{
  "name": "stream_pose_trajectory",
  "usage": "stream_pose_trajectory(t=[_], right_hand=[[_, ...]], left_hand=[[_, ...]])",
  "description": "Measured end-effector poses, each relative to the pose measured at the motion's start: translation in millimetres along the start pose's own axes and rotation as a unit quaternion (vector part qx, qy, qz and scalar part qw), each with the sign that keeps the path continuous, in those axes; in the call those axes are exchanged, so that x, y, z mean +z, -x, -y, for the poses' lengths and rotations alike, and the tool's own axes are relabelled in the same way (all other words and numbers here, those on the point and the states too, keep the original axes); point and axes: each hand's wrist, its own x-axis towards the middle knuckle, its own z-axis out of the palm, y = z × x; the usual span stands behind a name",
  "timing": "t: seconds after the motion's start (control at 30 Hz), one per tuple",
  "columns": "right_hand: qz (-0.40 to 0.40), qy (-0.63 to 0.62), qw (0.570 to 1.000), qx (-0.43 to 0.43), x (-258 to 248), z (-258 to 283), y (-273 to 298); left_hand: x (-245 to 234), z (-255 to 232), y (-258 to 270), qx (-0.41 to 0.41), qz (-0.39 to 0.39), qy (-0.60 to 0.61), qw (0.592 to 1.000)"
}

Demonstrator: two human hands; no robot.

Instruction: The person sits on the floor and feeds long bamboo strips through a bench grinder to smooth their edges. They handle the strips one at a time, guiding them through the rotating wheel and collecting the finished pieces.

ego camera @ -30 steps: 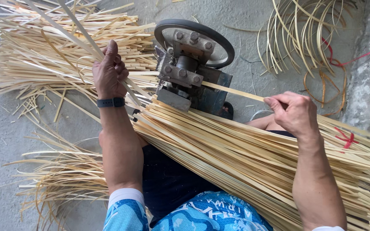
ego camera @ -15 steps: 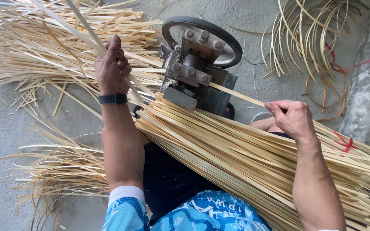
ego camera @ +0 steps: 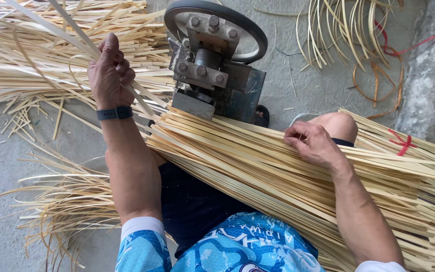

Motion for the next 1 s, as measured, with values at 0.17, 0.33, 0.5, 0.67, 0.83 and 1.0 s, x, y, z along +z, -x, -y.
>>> stream_pose_trajectory(t=[0.17,0.33,0.5,0.67,0.83,1.0], right_hand=[[-0.04,0.058,0.99,-0.121,-2.0,7.1,4.2],[-0.015,0.053,0.998,-0.002,-20.6,9.9,26.2],[-0.149,0.044,0.988,0.011,-82.4,-14.5,71.5],[-0.264,0.164,0.95,-0.019,-108.1,-46.8,81.5],[-0.248,0.17,0.951,-0.067,-104.7,-61.8,66.8],[-0.262,0.167,0.948,-0.063,-100.0,-49.4,55.9]], left_hand=[[1.4,-0.1,-1.8,0.001,0.005,0.0,1.0],[-0.2,-1.4,-0.1,-0.005,-0.003,0.004,1.0],[-1.9,-4.4,-0.2,0.0,-0.005,0.011,1.0],[1.1,-3.5,2.4,0.004,-0.008,0.007,1.0],[1.8,-2.3,3.3,0.003,-0.005,0.006,1.0],[-2.1,-4.1,3.8,0.005,0.006,0.009,1.0]])
